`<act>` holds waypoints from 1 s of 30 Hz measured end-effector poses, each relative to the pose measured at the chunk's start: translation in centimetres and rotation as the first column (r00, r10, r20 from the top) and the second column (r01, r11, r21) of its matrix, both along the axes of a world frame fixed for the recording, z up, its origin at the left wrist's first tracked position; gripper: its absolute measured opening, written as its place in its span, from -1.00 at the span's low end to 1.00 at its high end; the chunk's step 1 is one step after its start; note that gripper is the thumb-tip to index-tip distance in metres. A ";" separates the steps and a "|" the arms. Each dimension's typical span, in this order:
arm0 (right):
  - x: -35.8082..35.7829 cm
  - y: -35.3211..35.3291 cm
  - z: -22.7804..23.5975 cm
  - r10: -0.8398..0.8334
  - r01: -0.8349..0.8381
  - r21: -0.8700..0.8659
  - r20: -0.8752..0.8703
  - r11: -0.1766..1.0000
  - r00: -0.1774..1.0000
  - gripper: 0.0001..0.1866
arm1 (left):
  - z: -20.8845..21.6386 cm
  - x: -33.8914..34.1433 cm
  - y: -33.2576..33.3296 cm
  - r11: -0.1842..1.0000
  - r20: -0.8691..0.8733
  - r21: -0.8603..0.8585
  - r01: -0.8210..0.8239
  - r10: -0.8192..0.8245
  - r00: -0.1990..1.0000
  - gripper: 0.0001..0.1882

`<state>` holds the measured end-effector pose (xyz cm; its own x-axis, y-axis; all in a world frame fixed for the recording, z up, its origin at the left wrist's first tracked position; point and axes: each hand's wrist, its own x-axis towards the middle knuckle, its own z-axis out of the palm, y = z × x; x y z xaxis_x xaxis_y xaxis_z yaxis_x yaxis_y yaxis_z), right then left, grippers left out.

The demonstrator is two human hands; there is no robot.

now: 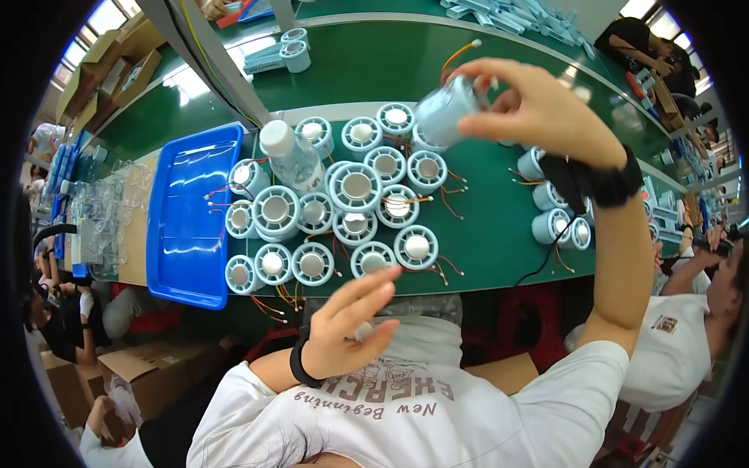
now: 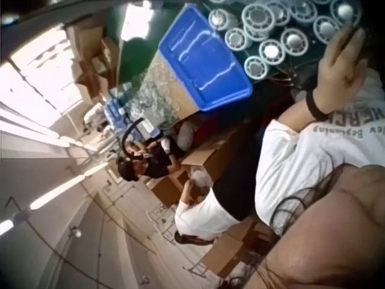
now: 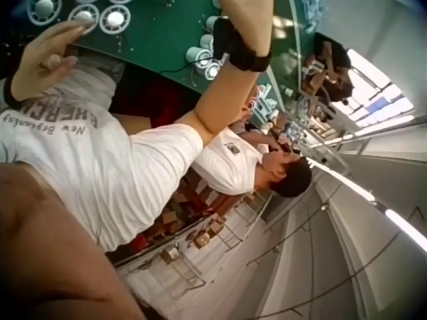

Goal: The person picks up a motor, wipes the casing with a cloth, and places it into a box, repeating the process with several more motors.

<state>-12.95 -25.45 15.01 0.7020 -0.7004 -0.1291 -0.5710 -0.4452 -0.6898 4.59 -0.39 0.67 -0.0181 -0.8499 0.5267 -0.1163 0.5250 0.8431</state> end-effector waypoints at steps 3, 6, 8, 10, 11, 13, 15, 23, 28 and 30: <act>-1.1 5.9 0.3 0.161 -0.170 0.143 0.075 0.975 0.984 -0.44 | 0.9 -0.8 -0.5 0.984 0.088 -0.045 -0.172 0.176 0.981 -0.30; -1.0 9.4 0.3 0.179 -0.167 0.226 -0.033 0.960 0.983 -0.48 | 0.4 -1.6 -1.2 0.963 0.129 -0.094 -0.253 0.263 0.956 -0.19; -1.8 10.6 -0.5 0.183 -0.155 0.269 -0.082 0.951 0.980 -0.50 | -0.2 -2.1 -1.5 0.932 0.135 -0.220 -0.286 0.320 0.938 -0.11; -2.9 10.8 -1.9 0.141 -0.137 0.345 0.012 0.929 0.990 -0.49 | 0.0 -1.9 -1.3 0.972 0.117 -0.121 -0.202 0.216 0.969 -0.11; -3.4 10.7 -2.4 0.125 -0.138 0.380 0.059 0.915 0.990 -0.47 | 0.3 -1.5 -1.2 0.990 0.086 -0.034 -0.137 0.140 0.986 -0.10; -4.4 10.5 -2.1 0.090 -0.094 0.362 0.030 0.928 0.996 -0.44 | 0.7 -1.4 -0.8 0.996 0.054 0.057 -0.067 0.064 0.996 -0.09; -5.1 10.3 -1.7 0.034 -0.022 0.301 -0.035 0.953 0.999 -0.39 | 1.1 -1.3 -0.2 0.911 -0.345 0.364 0.195 -0.063 0.936 -0.27; -4.1 11.0 -2.7 0.467 -0.457 -0.094 0.146 0.884 0.872 -0.33 | 1.2 -0.7 -0.6 0.516 -0.752 0.495 0.699 -0.149 0.642 -0.26; -3.6 11.1 -2.9 0.468 -0.465 -0.082 0.011 0.881 0.884 -0.29 | -0.1 -0.6 -0.8 0.332 -0.834 0.516 0.790 -0.018 0.552 -0.39; -4.0 10.2 -2.7 0.329 -0.333 -0.010 -0.131 0.943 0.935 -0.31 | 0.5 -0.9 -1.0 0.394 -0.777 0.539 0.745 -0.110 0.620 -0.38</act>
<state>-16.93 -15.28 12.29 0.8742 -0.4365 -0.2128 -0.4688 -0.6442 -0.6044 3.68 -1.40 1.17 -0.5142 -0.8132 -0.2724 0.5269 -0.5502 0.6478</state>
